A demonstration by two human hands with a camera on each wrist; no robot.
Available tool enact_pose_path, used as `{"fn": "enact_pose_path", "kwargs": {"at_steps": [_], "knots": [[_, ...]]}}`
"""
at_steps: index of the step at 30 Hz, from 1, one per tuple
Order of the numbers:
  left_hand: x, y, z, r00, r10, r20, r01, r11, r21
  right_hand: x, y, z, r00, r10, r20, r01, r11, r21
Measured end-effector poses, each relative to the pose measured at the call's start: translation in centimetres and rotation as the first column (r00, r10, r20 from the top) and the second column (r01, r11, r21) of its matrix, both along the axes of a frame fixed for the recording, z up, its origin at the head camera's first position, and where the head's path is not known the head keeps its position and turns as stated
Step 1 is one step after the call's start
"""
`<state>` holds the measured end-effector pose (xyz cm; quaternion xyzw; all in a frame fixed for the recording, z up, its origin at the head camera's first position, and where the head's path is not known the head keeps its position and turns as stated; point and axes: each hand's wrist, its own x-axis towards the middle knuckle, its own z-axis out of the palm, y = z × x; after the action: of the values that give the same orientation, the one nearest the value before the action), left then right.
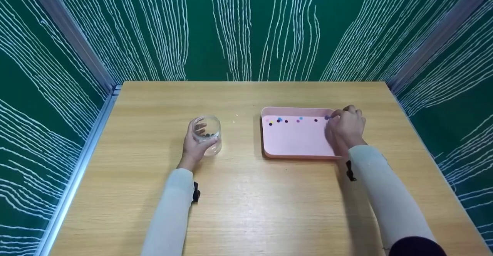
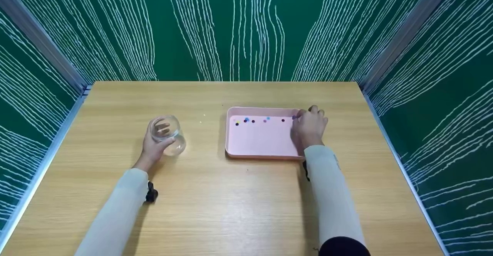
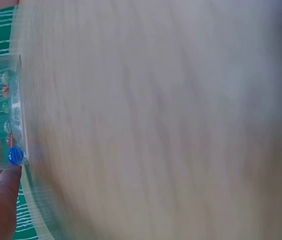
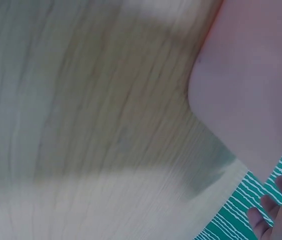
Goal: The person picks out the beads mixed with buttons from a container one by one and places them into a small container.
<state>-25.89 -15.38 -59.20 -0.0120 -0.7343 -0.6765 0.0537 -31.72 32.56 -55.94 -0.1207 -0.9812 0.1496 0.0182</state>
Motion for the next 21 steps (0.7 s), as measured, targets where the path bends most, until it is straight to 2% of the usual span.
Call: {"fn": "enact_pose_path", "kwargs": {"at_steps": [5,14,21], "knots": [[0.0,0.0,0.1,1.0,0.003,0.013,-0.003,1.0,0.001,0.1,-0.1,0.1,1.0,0.009,0.0,-0.009,1.0,-0.002],[0.0,-0.1,0.1,0.999,-0.024,0.025,0.023,0.999,0.031,0.8,-0.2,0.9,0.994,0.07,-0.088,-0.071,0.997,-0.005],[-0.1,-0.1,0.0,1.0,-0.013,0.018,0.013,1.0,0.026,1.1,-0.1,1.5,0.993,0.083,-0.085,-0.085,0.996,-0.028]]}}
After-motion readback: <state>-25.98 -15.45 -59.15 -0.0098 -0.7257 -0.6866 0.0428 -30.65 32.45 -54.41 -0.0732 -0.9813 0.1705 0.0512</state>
